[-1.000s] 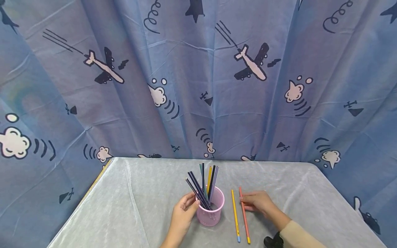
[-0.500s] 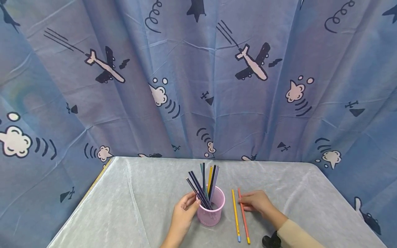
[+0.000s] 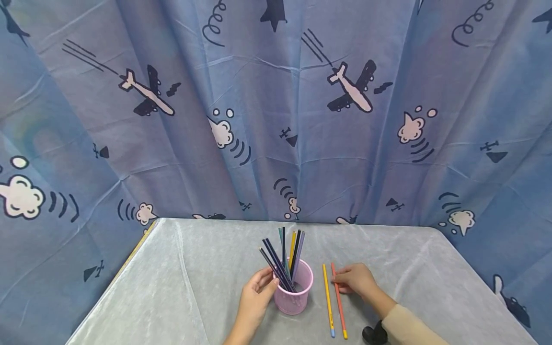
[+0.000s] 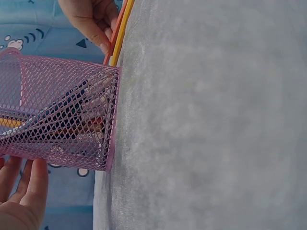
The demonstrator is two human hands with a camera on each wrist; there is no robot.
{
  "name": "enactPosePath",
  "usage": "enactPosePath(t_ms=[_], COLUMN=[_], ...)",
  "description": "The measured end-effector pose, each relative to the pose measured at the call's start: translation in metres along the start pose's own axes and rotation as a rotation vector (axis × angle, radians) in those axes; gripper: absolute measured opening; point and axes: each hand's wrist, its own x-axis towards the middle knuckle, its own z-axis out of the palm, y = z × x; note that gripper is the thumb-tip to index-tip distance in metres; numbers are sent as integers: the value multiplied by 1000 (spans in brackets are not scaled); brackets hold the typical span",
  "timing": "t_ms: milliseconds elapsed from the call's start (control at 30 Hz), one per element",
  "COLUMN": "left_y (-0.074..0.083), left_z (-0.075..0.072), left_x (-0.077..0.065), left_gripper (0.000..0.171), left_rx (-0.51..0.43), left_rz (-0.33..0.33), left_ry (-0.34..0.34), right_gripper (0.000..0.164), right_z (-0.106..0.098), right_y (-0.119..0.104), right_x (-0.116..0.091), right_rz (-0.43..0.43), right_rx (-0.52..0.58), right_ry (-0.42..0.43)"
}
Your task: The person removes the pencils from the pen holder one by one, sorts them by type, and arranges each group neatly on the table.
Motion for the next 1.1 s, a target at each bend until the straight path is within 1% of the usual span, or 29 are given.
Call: enactPosePath(t_ms=[100,267,433,600,833,933,1100], left_y=[0,0,0,-1,0,0,1], left_z=[0,0,0,1,1,1,1], left_x=[0,0,0,-1,0,-1,-1], left_gripper=[49,49,48,48,49,49,49], left_rx=[5,18,-1,-21,-12,-15,-11], left_rz=[-11,-4,-4,12,-16,-7,-13], left_ry=[5,5,1,-6,-2,-5,-1], right_gripper=[22,22,20,19,24,27,31], right_z=[1,2,4,4,-1,-1,3], right_y=[0,1,2,4,0,-4,-12], right_x=[1,0,0,1,-2,-3,-8], right_rz=[6,-18,-43,-39,-36,-58,-153], right_rx=[-30,2,19,9,-16,31,139], right_ry=[23,25,41,46,59,64,58])
